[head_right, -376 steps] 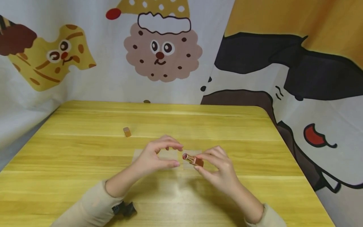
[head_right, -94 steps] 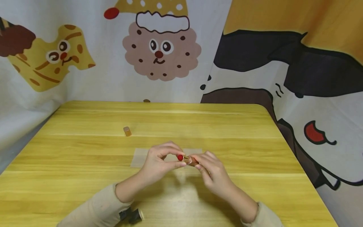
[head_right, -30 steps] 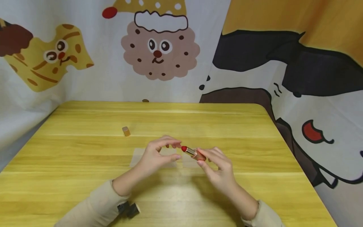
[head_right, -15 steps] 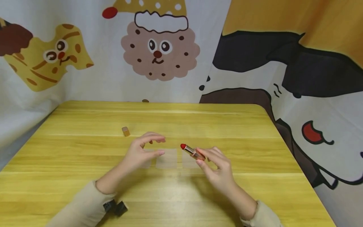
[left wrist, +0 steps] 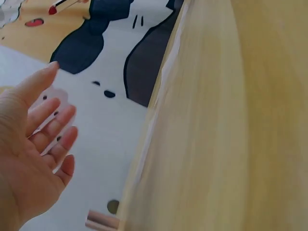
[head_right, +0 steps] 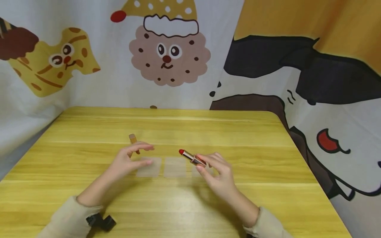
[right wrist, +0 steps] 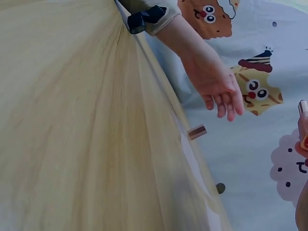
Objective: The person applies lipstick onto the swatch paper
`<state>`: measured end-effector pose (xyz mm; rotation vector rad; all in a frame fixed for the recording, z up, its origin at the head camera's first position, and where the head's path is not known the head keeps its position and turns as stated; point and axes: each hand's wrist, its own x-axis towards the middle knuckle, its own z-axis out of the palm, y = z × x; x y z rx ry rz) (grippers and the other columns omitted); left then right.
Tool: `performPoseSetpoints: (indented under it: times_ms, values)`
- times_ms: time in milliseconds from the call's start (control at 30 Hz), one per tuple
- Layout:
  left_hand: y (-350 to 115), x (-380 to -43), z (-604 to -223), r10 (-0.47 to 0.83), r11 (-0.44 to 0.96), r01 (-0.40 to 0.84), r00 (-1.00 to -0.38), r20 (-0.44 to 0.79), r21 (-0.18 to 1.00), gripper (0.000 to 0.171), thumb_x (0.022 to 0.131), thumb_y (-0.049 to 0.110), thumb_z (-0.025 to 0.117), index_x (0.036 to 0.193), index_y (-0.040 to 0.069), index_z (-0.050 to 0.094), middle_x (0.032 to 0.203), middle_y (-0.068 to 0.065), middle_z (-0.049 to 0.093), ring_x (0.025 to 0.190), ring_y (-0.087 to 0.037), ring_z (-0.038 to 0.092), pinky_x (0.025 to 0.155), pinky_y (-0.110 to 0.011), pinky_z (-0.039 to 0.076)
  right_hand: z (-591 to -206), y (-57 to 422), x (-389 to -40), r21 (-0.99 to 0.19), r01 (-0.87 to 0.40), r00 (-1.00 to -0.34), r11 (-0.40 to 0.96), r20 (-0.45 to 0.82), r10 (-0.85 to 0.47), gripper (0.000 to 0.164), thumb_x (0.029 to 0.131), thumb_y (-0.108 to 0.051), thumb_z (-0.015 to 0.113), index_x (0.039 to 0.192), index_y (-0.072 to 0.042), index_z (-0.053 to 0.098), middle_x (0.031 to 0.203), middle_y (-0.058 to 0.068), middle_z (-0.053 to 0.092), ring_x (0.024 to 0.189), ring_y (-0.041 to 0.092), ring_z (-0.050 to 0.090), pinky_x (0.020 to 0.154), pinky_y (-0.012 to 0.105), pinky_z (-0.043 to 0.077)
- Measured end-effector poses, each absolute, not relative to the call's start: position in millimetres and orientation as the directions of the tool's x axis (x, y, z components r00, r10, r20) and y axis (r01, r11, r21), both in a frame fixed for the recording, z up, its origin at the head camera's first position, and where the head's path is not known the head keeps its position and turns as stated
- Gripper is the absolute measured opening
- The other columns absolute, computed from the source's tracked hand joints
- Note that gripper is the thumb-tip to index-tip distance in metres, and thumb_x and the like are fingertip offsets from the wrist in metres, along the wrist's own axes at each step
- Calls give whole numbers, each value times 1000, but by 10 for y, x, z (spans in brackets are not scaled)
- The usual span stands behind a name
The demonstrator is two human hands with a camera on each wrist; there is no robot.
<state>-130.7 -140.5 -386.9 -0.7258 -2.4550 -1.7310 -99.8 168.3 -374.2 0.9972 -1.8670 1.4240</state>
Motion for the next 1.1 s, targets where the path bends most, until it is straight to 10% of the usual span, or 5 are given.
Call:
performPoseSetpoints:
  times_ms: [1100]
  values:
    - [-1870,-1402,-4269,488,423,327,-868,92,845,65,78,22,81,134,4,54,137,-10,52,131,-31,40,108,-50,28,-3847,1142,-1027,-602,-776,-622,186,684,-381,31,68,18,73,96,7,69,88,14,70,70,23,52,53,41,39]
